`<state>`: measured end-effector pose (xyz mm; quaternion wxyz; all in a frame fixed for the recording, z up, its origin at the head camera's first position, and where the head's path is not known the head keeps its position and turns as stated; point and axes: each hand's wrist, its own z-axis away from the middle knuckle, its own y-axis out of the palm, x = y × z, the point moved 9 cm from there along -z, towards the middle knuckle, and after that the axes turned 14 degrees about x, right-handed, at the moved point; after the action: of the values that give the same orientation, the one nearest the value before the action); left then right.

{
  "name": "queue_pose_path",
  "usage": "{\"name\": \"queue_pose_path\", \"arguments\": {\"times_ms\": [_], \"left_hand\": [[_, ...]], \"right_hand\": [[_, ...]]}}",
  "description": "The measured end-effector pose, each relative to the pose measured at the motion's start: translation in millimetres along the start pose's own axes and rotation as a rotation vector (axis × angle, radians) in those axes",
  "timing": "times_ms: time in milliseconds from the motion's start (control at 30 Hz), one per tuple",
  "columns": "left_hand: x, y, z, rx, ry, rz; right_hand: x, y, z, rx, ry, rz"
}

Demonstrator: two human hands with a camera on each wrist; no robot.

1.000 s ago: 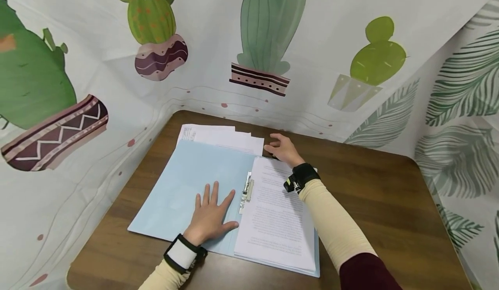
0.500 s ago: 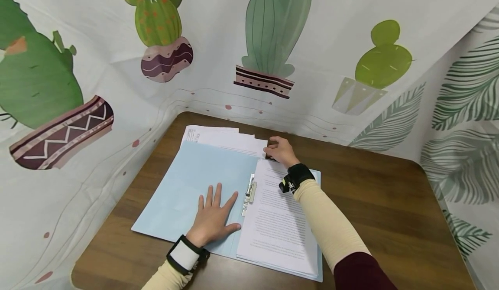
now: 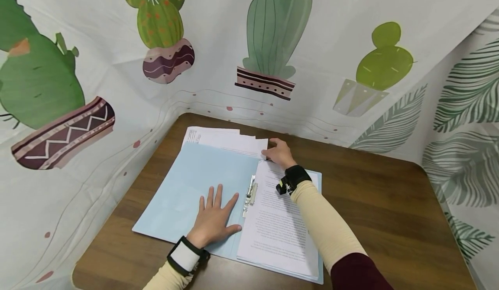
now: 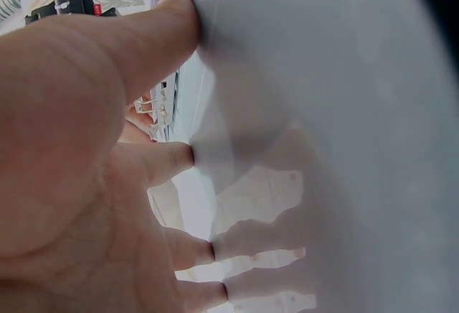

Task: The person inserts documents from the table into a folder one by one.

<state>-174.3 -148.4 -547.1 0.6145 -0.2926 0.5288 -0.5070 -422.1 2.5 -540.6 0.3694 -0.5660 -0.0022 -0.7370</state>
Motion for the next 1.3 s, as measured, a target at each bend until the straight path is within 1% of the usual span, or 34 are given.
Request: {"name": "queue_pose_path", "arguments": {"times_ms": [133,333,500,867,1167,1300], "left_hand": [[0.0,0.2,0.0,-0.002,-0.002,-0.005],[0.2,1.1,-0.4,-0.001,-0.003,-0.012],[-0.2,0.3,0.6,-0.002,-0.003,-0.008],[-0.8,-0.7,2.1,0.0,-0.005,-0.012],[-2.1,-2.8,4.4,0.003,-0.007,-0.001],[-2.3,-2.7,5.4,0.004,-0.001,0.007]], "right_hand": [[0,1,-1.3,-0.017,-0.011,0.051],[4,3,-1.0,-0.037,-0.034,0.165],[5,5,-0.9,-0.045,-0.048,0.211],[12,4,2.5,-0.071,-0.108,0.214],[22,-2,8.0,-0.112,-0.169,0.156],[29,-5,11.8,-0.144,-0.196,0.143]]}}
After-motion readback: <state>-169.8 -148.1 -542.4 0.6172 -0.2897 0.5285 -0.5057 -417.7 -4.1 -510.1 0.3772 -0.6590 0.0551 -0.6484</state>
